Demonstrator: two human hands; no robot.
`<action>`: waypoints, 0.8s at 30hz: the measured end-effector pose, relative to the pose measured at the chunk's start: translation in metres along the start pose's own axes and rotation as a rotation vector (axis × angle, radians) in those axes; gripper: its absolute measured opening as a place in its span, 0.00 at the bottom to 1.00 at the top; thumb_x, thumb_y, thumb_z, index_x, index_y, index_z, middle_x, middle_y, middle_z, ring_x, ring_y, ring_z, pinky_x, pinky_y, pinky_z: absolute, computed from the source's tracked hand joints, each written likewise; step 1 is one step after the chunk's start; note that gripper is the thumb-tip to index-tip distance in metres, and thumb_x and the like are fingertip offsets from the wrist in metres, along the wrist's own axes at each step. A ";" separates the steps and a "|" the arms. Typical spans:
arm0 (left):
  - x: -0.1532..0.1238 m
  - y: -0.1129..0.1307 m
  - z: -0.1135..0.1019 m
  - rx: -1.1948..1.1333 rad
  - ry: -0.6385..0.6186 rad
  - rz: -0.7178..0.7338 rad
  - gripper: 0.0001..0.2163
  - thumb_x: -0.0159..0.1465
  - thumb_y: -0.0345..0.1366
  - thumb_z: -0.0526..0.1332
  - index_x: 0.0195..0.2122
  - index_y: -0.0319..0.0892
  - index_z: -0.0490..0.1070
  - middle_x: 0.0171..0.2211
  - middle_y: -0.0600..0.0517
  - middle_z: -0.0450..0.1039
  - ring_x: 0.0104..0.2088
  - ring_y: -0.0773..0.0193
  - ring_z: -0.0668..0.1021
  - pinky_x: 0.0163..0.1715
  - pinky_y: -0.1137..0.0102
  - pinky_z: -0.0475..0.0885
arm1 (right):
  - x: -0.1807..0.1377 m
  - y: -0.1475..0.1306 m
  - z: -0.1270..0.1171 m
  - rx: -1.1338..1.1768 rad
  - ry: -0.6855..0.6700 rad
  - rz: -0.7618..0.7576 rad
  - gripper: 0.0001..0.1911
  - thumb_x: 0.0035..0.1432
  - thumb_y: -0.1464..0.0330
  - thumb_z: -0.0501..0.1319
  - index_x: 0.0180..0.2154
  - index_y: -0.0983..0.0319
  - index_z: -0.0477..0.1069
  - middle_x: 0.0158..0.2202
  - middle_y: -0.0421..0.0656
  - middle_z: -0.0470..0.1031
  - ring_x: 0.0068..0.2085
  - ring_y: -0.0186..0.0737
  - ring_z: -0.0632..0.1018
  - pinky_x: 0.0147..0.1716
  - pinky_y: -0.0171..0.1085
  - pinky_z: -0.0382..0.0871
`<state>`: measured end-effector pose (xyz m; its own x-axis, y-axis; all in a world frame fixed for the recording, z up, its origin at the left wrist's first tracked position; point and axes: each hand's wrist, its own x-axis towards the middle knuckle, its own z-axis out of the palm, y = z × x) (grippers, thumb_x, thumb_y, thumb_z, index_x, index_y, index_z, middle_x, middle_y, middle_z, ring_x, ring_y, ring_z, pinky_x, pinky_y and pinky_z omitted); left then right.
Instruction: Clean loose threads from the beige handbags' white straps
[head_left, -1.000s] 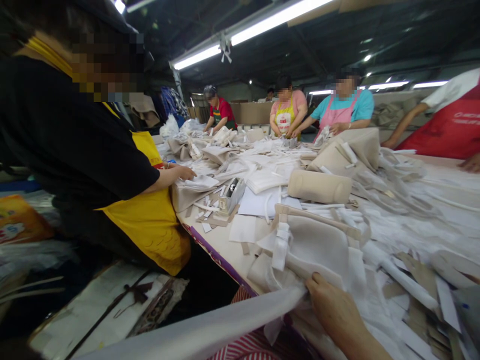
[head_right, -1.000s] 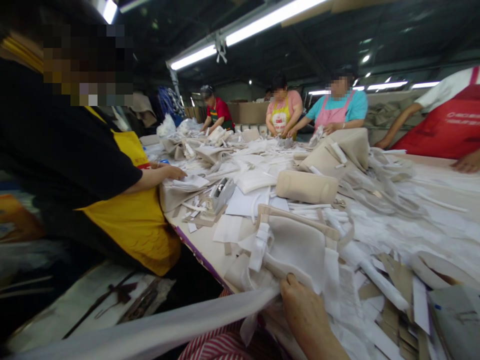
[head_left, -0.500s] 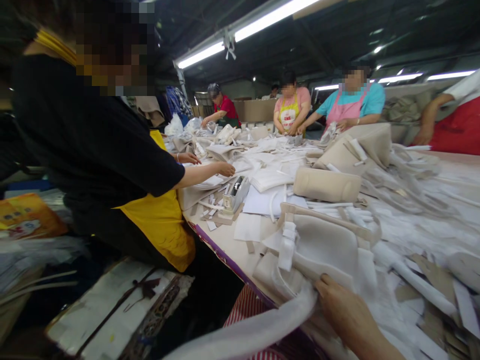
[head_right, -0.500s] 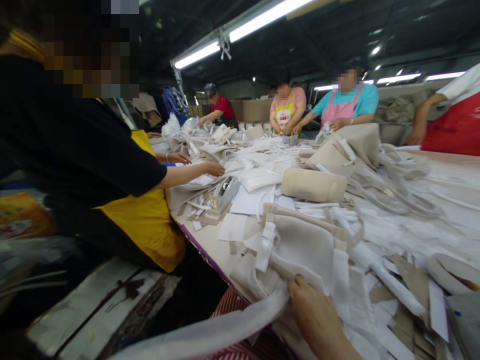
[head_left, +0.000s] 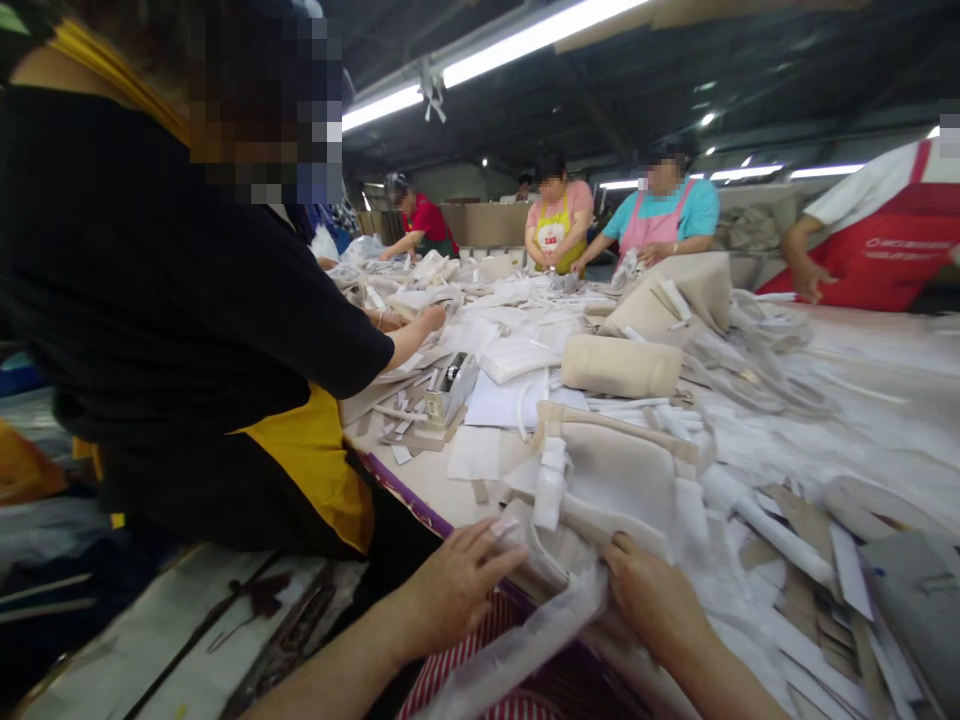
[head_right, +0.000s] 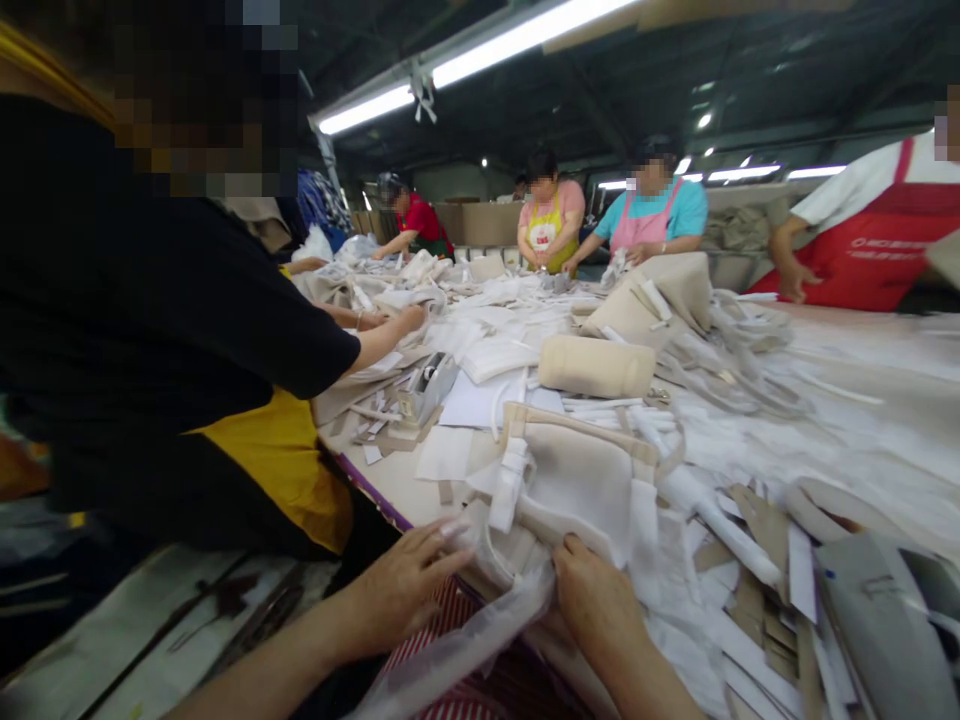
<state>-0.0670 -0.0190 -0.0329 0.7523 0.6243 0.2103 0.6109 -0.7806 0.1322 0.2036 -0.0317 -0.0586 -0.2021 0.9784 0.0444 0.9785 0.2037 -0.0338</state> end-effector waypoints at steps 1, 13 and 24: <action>0.001 0.005 0.014 -0.012 -0.023 0.025 0.32 0.54 0.31 0.61 0.59 0.48 0.52 0.60 0.46 0.53 0.60 0.52 0.56 0.56 0.55 0.57 | 0.000 -0.001 0.000 0.002 0.003 0.004 0.16 0.55 0.78 0.46 0.31 0.61 0.70 0.34 0.42 0.71 0.30 0.36 0.76 0.21 0.33 0.53; 0.000 0.040 -0.001 -0.205 0.085 0.342 0.17 0.61 0.41 0.55 0.52 0.54 0.63 0.60 0.53 0.55 0.61 0.56 0.54 0.57 0.60 0.54 | 0.003 -0.002 -0.007 0.031 -0.038 0.032 0.15 0.56 0.76 0.46 0.31 0.61 0.70 0.34 0.42 0.72 0.30 0.37 0.76 0.20 0.33 0.51; -0.033 0.024 -0.138 -0.745 0.170 0.213 0.20 0.64 0.52 0.45 0.33 0.53 0.75 0.33 0.57 0.78 0.40 0.64 0.78 0.53 0.60 0.61 | 0.004 0.004 0.004 0.045 0.010 0.000 0.14 0.55 0.74 0.47 0.28 0.61 0.70 0.32 0.41 0.70 0.27 0.36 0.75 0.20 0.33 0.52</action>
<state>-0.1112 -0.0623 0.0966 0.7498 0.4930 0.4413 0.0865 -0.7343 0.6733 0.2062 -0.0263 -0.0627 -0.2013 0.9780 0.0541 0.9755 0.2052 -0.0790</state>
